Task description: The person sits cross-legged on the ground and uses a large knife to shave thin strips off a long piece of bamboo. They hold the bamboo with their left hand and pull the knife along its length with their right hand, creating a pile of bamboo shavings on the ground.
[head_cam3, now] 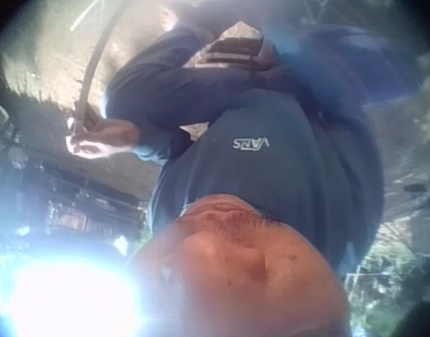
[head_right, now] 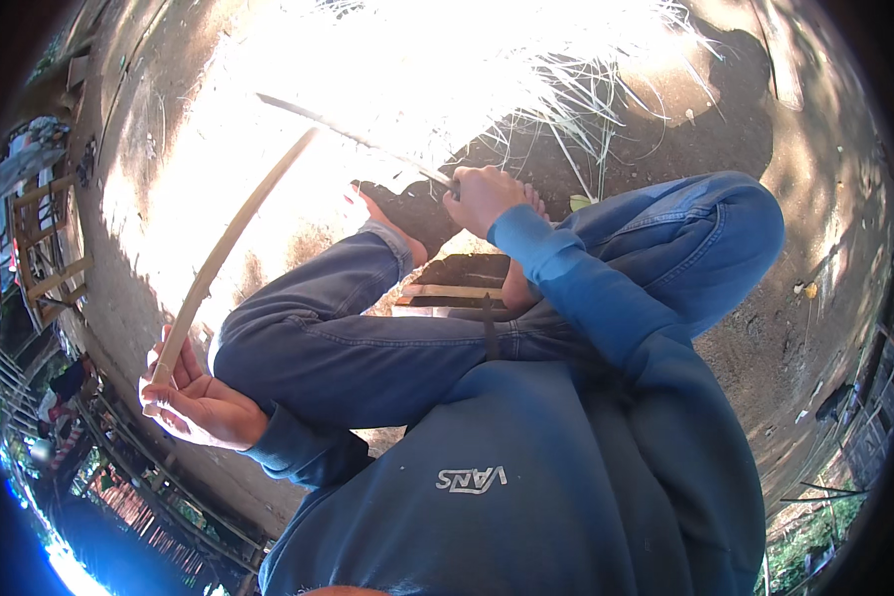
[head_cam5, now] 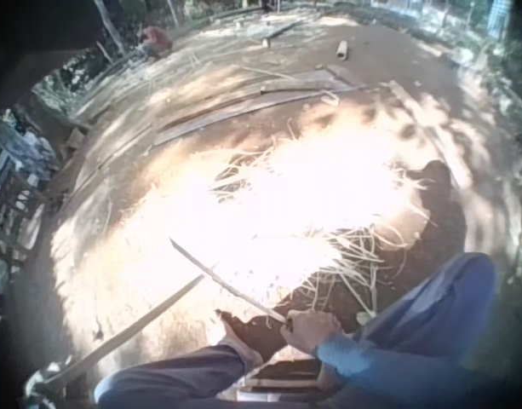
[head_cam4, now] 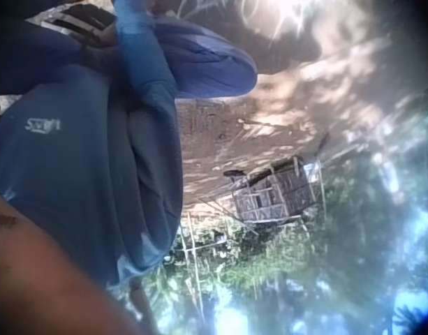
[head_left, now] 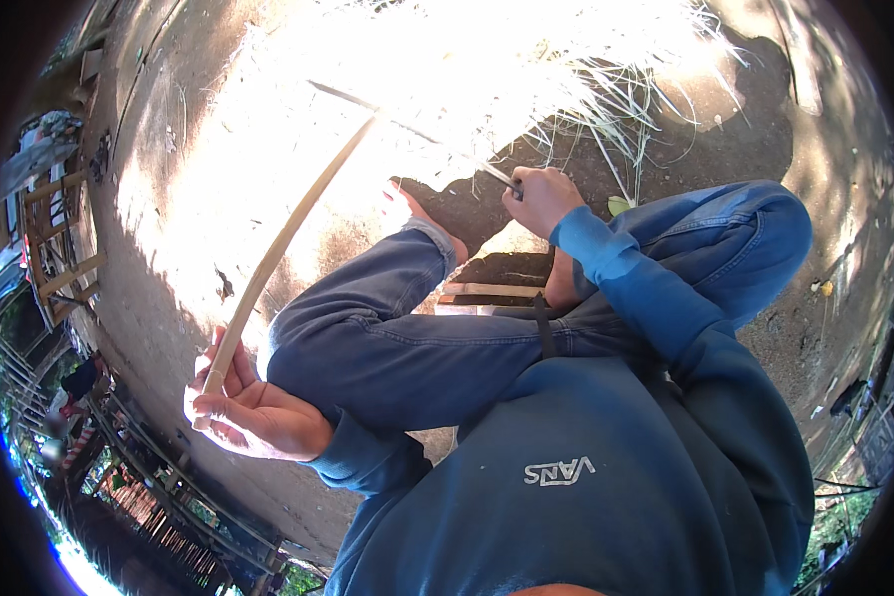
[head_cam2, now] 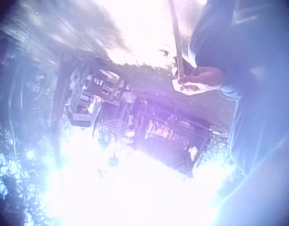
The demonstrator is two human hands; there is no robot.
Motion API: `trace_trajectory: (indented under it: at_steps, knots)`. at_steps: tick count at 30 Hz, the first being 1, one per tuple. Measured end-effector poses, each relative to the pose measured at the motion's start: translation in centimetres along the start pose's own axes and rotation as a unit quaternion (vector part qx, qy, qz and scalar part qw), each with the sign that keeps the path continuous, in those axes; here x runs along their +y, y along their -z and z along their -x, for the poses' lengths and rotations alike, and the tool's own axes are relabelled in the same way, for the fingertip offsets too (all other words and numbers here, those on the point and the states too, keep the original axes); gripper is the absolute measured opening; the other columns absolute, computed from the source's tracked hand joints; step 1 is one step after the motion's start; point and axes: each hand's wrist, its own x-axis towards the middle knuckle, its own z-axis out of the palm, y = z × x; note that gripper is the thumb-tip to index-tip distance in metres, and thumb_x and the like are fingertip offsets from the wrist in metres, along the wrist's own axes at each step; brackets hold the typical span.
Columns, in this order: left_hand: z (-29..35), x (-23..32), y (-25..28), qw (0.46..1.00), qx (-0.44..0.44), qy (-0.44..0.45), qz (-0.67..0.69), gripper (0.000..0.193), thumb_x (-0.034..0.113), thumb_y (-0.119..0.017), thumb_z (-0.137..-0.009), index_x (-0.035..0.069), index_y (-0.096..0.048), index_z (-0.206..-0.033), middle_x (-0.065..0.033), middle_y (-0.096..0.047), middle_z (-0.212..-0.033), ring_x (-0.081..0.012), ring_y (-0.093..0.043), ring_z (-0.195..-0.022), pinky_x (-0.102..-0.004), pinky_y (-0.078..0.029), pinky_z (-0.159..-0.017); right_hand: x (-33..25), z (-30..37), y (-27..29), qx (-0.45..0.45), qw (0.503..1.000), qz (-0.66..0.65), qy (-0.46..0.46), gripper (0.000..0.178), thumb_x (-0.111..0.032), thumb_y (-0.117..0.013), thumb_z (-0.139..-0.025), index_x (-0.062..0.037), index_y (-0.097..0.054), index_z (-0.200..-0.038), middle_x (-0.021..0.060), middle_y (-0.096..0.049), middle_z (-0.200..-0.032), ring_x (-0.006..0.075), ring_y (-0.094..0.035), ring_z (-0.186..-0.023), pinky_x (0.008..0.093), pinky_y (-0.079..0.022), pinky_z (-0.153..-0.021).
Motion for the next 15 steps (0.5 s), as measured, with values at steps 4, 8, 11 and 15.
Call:
trace_trajectory:
  at_steps: [4, 8, 11, 15]
  knots:
    - [0.0, -0.4, 0.4, 1.000, -0.016, -0.001, -0.010, 0.044, 0.035, -0.036, -0.102, -0.007, -0.047, -0.098, -0.0277, -0.060, -0.096, -0.0396, -0.064, -0.100, -0.0416, -0.060, -0.086, -0.3, -0.5, 0.5, -0.042, 0.998, 0.026, -0.032, 0.034, -0.033, -0.057, -0.086, -0.0053, -0.066, -0.105, 0.0177, -0.069, -0.094, 0.0334, -0.065, -0.097, 0.0429, -0.049, -0.090]
    - [0.1, -0.2, 0.1, 1.000, -0.024, -0.006, -0.018, 0.044, 0.035, -0.033, -0.103, -0.007, -0.046, -0.098, -0.0282, -0.059, -0.097, -0.0394, -0.064, -0.100, -0.0418, -0.060, -0.086, 1.2, -2.1, 0.0, -0.032, 0.999, 0.021, -0.038, 0.036, -0.033, -0.058, -0.086, -0.0036, -0.066, -0.105, 0.0193, -0.068, -0.098, 0.0341, -0.065, -0.098, 0.0425, -0.049, -0.090]
    - [0.0, -0.2, 0.2, 1.000, -0.020, -0.004, -0.022, 0.045, 0.036, -0.032, -0.103, -0.007, -0.046, -0.098, -0.0279, -0.059, -0.097, -0.0394, -0.064, -0.101, -0.0424, -0.060, -0.086, 1.4, -2.8, 0.1, -0.025, 0.999, 0.024, -0.040, 0.036, -0.032, -0.058, -0.086, -0.0030, -0.067, -0.104, 0.0194, -0.068, -0.099, 0.0343, -0.064, -0.099, 0.0424, -0.049, -0.090]
    - [0.2, 0.2, -0.1, 1.000, -0.017, 0.006, -0.023, 0.045, 0.036, -0.032, -0.103, -0.007, -0.046, -0.098, -0.0276, -0.059, -0.097, -0.0389, -0.064, -0.102, -0.0434, -0.059, -0.086, 2.5, -4.4, -1.0, 0.012, 0.999, 0.024, -0.045, 0.034, -0.032, -0.059, -0.084, -0.0024, -0.068, -0.099, 0.0213, -0.067, -0.097, 0.0358, -0.065, -0.095, 0.0434, -0.050, -0.087]
